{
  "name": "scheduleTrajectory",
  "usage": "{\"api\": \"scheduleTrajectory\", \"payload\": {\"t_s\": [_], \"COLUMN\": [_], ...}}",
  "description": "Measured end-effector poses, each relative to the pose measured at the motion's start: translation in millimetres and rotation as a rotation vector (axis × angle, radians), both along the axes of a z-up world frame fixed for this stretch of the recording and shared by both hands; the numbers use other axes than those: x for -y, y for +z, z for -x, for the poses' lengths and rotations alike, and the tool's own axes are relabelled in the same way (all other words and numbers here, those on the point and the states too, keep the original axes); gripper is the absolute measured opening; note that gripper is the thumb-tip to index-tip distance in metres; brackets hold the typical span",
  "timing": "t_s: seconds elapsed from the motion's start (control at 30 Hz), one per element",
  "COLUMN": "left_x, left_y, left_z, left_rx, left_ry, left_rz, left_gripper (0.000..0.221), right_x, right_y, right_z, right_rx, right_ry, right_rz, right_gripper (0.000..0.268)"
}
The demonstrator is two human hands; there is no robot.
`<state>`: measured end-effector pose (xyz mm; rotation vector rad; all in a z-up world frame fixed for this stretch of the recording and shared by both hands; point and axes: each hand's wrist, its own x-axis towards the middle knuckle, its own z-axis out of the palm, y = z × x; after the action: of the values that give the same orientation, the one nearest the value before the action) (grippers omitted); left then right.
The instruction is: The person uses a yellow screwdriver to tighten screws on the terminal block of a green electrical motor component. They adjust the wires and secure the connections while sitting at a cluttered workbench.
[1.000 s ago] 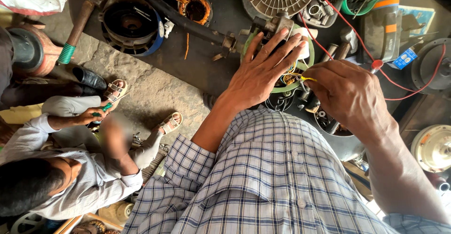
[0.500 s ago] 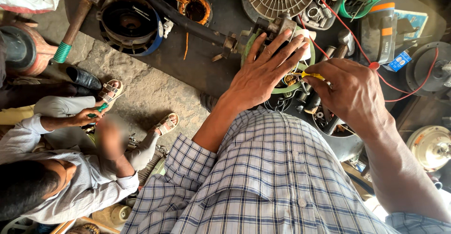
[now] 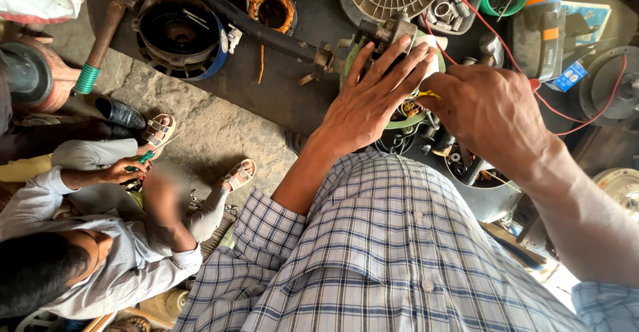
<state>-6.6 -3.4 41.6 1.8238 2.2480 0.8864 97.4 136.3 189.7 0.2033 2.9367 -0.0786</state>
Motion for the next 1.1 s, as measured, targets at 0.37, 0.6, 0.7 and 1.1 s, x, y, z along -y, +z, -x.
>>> {"api": "scheduleTrajectory", "payload": {"t_s": [0.37,0.6,0.7,1.1], "left_x": [3,1,2,4], "left_y": [1,-4,-4,-5], "left_z": [-1,-1,-1,-1], "left_rx": [-0.008,-0.012,-0.025,0.016], "left_ry": [0.009,0.017,0.023,0.011], "left_rz": [-0.013,-0.038,-0.047,-0.102], "left_gripper": [0.087,0.082,0.081,0.088], "right_x": [-20,-28,-30,-40], "right_y": [0,-14,-20,-8], "right_z": [-12,-24,-27,-38], "right_rx": [-0.109,-0.198,-0.225,-0.24], "right_ry": [0.09,0.007,-0.066,0.044], "right_rz": [0.203,0.307,0.347,0.212], "right_gripper": [0.023,0.02,0.019,0.018]}}
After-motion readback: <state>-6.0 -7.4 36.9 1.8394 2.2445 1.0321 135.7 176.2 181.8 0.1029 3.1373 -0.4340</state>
